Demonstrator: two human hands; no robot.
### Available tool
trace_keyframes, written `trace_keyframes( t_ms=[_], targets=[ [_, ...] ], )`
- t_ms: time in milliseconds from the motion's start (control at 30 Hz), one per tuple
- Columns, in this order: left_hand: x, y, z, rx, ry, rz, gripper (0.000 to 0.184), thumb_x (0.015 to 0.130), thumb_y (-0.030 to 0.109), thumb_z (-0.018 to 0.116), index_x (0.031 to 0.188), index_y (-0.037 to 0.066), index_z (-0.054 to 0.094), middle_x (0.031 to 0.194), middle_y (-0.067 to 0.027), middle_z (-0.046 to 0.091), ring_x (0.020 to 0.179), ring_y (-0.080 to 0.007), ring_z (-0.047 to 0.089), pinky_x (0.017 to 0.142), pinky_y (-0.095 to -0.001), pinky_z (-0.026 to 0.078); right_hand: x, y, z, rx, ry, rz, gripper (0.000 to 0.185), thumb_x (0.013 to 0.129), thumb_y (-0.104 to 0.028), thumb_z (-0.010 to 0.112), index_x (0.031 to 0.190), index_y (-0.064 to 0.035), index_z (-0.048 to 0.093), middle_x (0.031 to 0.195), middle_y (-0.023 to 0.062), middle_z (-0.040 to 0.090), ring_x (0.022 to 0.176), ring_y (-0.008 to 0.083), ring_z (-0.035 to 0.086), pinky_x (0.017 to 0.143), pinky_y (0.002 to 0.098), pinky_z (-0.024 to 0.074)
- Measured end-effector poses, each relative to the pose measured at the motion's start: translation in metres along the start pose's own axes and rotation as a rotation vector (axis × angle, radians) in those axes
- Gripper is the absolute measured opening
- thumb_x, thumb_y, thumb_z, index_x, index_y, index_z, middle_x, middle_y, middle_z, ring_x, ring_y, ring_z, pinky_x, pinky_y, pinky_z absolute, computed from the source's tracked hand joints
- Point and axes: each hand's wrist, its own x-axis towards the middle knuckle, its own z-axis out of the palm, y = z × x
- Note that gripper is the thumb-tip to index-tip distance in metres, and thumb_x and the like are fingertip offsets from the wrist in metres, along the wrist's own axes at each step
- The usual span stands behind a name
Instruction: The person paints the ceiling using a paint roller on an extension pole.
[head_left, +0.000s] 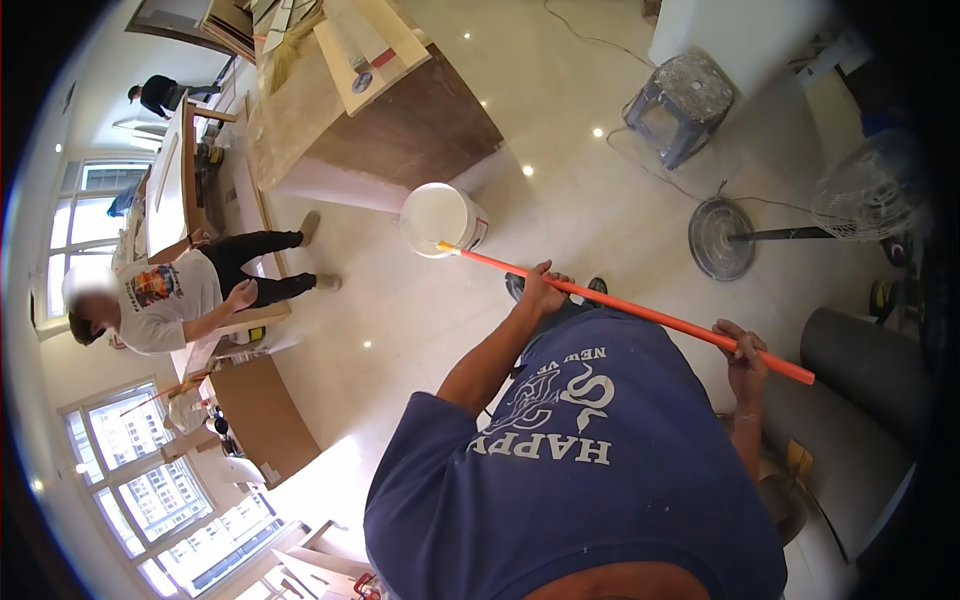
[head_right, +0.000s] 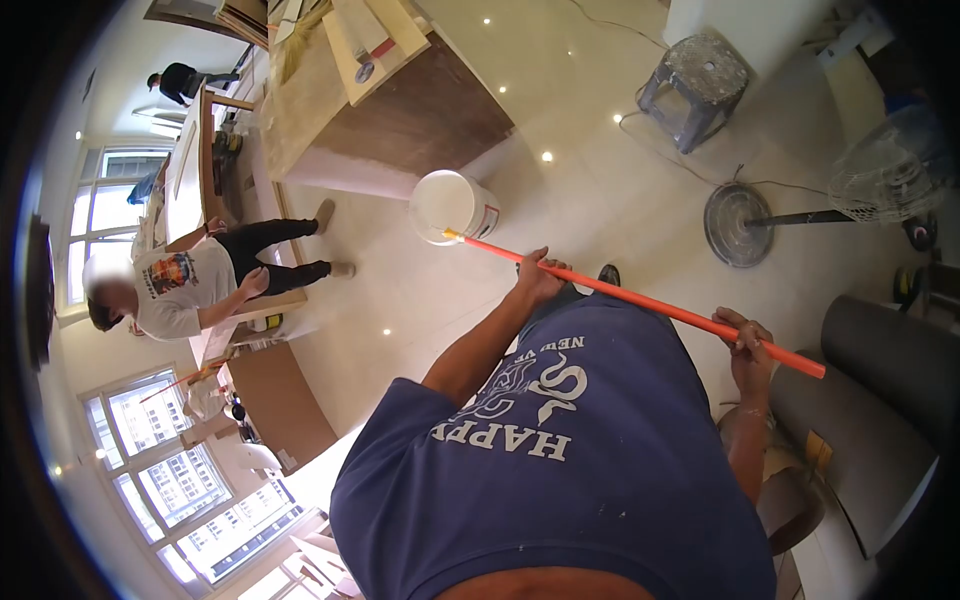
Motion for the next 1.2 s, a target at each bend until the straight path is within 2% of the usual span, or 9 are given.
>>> trace_keyframes(
  t_ms=[167, 333, 433, 533, 733, 833, 1000, 1067, 1200],
  targets=[
    [-0.02, -0.003, 0.015, -0.024, -0.082, -0.021, 0.033, 0.1, 0.031, 0.057, 0.078, 0.008, 0.045, 0.062, -0.0057, 0.045, 0.069, -0.0256, 0.053, 0.093, -0.0501, 0.05, 0.007, -0.035, 0.004, -0.059, -0.121, -0.05, 0.036, 0.101, -0.03, 0.058, 0.074, -0.0055, 0.054, 0.129, 0.0309, 0.064, 0.124, 0.0374, 0.063, 0.108, 0.0495, 0.0495],
    [0.011, 0.042, 0.009, -0.027, -0.104, -0.038, 0.036, 0.101, 0.034, 0.049, 0.079, 0.005, 0.045, 0.071, -0.0107, 0.049, 0.076, -0.0279, 0.054, 0.095, -0.0492, 0.049, 0.039, 0.017, 0.024, -0.059, -0.131, 0.0, 0.033, 0.102, -0.026, 0.056, 0.076, -0.0057, 0.052, 0.133, 0.031, 0.062, 0.129, 0.0378, 0.06, 0.115, 0.0521, 0.0426],
    [0.035, 0.048, 0.01, 0.019, 0.049, 0.005, 0.029, 0.102, 0.028, 0.051, 0.085, 0.005, 0.044, 0.08, -0.0103, 0.052, 0.075, -0.0265, 0.053, 0.094, -0.0496, 0.05, 0.05, 0.02, 0.054, -0.102, -0.156, 0.021, 0.031, 0.102, -0.025, 0.055, 0.077, -0.006, 0.051, 0.136, 0.0308, 0.06, 0.13, 0.0384, 0.059, 0.115, 0.0529, 0.042],
    [0.054, 0.049, -0.02, -0.025, -0.031, 0.081, 0.022, 0.105, 0.021, 0.046, 0.095, 0.001, 0.046, 0.094, -0.0132, 0.055, 0.086, -0.0301, 0.058, 0.098, -0.052, 0.051, 0.047, 0.009, 0.064, -0.146, -0.17, 0.021, 0.031, 0.102, -0.025, 0.056, 0.078, -0.006, 0.05, 0.135, 0.0306, 0.061, 0.128, 0.0386, 0.059, 0.114, 0.0531, 0.0434],
    [-0.04, 0.019, 0.024, 0.209, -0.126, 0.054, 0.019, 0.106, 0.011, 0.045, 0.105, -0.005, 0.057, 0.105, -0.017, 0.062, 0.112, -0.0346, 0.062, 0.11, -0.0488, 0.05, 0.04, -0.065, 0.057, -0.272, -0.178, -0.032, 0.034, 0.102, -0.027, 0.057, 0.078, -0.004, 0.053, 0.13, 0.0306, 0.064, 0.122, 0.0372, 0.063, 0.11, 0.0513, 0.0465],
    [-0.041, 0.021, 0.019, 0.183, -0.225, 0.096, 0.017, 0.105, 0.009, 0.046, 0.105, -0.005, 0.057, 0.107, -0.0176, 0.062, 0.112, -0.0325, 0.062, 0.109, -0.0461, 0.052, 0.05, -0.061, 0.058, -0.297, -0.223, -0.031, 0.037, 0.1, -0.031, 0.06, 0.075, -0.0043, 0.054, 0.132, 0.0304, 0.063, 0.122, 0.0374, 0.063, 0.11, 0.0511, 0.0461],
    [0.017, 0.065, -0.008, 0.064, -0.038, 0.145, 0.017, 0.107, 0.009, 0.043, 0.113, -0.005, 0.051, 0.114, -0.0179, 0.059, 0.113, -0.0368, 0.063, 0.105, -0.0493, 0.054, 0.076, -0.017, 0.099, -0.397, -0.385, -0.024, 0.032, 0.09, -0.028, 0.059, 0.072, -0.0034, 0.05, 0.138, 0.0287, 0.061, 0.125, 0.0365, 0.061, 0.111, 0.0463, 0.0432],
    [0.029, 0.064, -0.006, 0.108, 0.023, 0.132, 0.017, 0.107, 0.01, 0.045, 0.115, -0.003, 0.051, 0.118, -0.0175, 0.057, 0.113, -0.0367, 0.063, 0.105, -0.0486, 0.054, 0.071, -0.031, 0.111, -0.457, -0.389, 0.011, 0.032, 0.091, -0.027, 0.059, 0.071, -0.004, 0.048, 0.139, 0.0296, 0.06, 0.127, 0.0379, 0.061, 0.112, 0.0484, 0.0431],
    [-0.025, 0.026, 0.012, 0.261, -0.131, 0.065, 0.016, 0.107, 0.01, 0.045, 0.118, -0.001, 0.048, 0.118, -0.0146, 0.059, 0.12, -0.0372, 0.062, 0.106, -0.0498, 0.053, 0.055, -0.066, 0.083, -0.419, -0.251, -0.023, 0.035, 0.094, -0.027, 0.057, 0.068, -0.0042, 0.047, 0.137, 0.03, 0.061, 0.124, 0.0393, 0.063, 0.109, 0.0507, 0.0456]
  ],
)
